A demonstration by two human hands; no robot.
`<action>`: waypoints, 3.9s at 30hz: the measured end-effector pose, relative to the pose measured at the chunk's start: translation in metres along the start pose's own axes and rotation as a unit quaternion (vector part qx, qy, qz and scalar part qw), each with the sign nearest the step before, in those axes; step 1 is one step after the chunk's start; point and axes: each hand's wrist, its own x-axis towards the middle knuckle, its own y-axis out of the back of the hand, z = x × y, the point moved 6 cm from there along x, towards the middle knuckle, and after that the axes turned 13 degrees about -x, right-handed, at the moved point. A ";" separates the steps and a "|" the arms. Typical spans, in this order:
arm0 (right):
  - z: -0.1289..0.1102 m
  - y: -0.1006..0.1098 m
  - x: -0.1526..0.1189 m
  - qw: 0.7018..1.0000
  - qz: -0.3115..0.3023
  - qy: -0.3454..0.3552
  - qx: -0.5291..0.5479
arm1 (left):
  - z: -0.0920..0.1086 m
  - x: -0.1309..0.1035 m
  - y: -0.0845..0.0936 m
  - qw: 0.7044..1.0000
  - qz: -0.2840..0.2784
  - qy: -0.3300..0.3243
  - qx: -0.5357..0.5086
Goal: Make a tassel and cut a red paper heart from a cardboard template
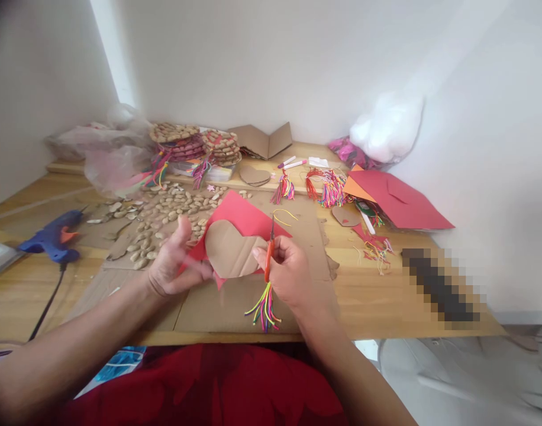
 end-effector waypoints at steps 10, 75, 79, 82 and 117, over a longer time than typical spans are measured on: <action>0.004 0.006 0.008 1.000 0.028 0.008 -0.007 | -0.001 -0.012 -0.022 0.994 -0.090 -0.053 0.031; 0.003 -0.046 -0.045 0.954 -0.286 -0.013 0.094 | 0.019 -0.051 -0.016 0.936 0.277 -0.169 -0.138; 0.010 -0.047 -0.041 0.937 -0.325 -0.014 0.128 | 0.022 -0.059 -0.009 0.939 0.276 -0.161 -0.129; 0.003 -0.049 -0.043 0.932 -0.347 -0.011 0.104 | 0.021 -0.063 -0.004 0.945 0.263 -0.148 -0.123; -0.007 -0.050 -0.036 0.950 -0.311 -0.005 0.003 | -0.004 -0.068 -0.015 0.960 0.253 -0.070 -0.096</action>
